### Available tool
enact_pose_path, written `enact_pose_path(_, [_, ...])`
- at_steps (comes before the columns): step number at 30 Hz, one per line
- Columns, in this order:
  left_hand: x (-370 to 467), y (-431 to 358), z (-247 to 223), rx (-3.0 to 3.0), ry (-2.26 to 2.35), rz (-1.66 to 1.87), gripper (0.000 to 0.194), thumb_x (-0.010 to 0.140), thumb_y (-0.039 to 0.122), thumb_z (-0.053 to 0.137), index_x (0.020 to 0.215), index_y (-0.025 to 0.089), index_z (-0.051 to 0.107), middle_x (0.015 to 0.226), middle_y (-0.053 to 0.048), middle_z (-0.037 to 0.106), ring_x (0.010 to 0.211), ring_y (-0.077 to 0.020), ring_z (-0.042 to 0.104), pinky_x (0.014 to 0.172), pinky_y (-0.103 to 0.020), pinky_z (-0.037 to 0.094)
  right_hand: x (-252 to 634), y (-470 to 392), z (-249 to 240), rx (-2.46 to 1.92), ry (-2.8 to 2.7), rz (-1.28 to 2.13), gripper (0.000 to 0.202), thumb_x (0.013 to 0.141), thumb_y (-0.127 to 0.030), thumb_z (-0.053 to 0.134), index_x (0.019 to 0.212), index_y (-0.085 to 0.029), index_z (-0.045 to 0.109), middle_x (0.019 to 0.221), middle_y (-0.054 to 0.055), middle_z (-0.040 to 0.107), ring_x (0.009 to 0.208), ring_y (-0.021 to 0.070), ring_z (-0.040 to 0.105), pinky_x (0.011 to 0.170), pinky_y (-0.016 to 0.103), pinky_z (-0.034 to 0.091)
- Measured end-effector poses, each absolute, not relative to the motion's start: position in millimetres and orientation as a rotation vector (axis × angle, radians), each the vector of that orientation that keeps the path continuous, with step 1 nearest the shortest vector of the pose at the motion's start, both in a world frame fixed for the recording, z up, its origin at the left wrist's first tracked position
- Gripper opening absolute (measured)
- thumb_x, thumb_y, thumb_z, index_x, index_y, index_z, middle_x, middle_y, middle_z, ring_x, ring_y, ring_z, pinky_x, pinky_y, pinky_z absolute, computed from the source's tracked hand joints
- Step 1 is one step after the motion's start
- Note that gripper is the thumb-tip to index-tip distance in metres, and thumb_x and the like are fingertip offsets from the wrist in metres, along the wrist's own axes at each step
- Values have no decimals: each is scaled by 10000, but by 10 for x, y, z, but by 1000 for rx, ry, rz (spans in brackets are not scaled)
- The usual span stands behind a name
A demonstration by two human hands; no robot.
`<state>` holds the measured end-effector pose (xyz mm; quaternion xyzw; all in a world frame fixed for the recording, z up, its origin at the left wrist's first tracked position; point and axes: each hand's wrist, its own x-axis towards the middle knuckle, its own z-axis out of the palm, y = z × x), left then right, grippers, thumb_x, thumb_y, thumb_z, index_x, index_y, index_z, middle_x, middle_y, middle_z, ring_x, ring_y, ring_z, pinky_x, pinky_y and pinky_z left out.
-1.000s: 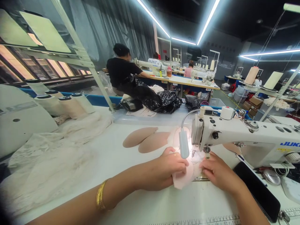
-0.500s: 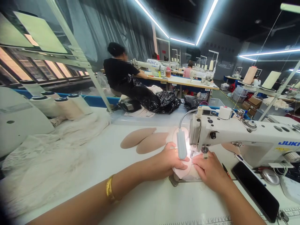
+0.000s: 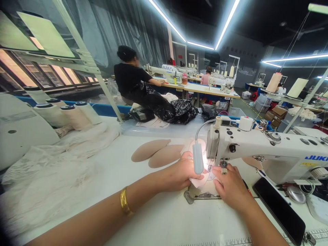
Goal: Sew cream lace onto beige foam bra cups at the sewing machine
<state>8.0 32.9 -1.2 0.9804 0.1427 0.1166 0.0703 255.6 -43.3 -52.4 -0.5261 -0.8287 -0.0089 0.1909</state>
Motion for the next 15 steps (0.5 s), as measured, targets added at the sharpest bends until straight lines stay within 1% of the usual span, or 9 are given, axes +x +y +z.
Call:
enact_pose_path(3, [87,327,-13,2954,433,384,269,697,-89,546,712,177,584,833,35,723,810,-167,580,880,-388,277,2554,-427,-492,-1555,-2352,83,413,1018,-219,471,1385,-251,657,1343,110,725,1196,352,635,985,573,506])
enact_pose_path(9, [88,350,-71,2973,439,457,264,676,-76,546,710,180,601,855,25,747,806,-185,594,866,-400,275,2580,-412,-520,-1547,-2343,120,441,1035,-239,437,1432,-250,628,1385,109,700,1245,359,606,1017,580,498])
enact_pose_path(12, [91,371,-122,2994,440,490,256,658,-69,554,693,181,596,827,26,737,823,-193,606,848,-392,272,2623,-423,-549,-1500,-2334,118,407,1039,-249,459,1404,-265,636,1353,102,715,1228,349,612,1018,569,503])
enact_pose_path(14, [94,387,-157,3014,435,530,257,665,-61,559,706,188,610,804,23,720,828,-193,608,827,-374,280,2654,-439,-545,-1454,-2311,112,350,1047,-261,459,1328,-264,668,1302,95,731,1196,334,623,1006,547,514])
enact_pose_path(15, [96,396,-174,3022,427,551,259,673,-55,563,719,193,623,795,21,711,825,-192,608,821,-367,285,2667,-447,-536,-1439,-2290,113,316,1051,-270,454,1267,-255,685,1259,98,739,1158,325,635,976,526,531])
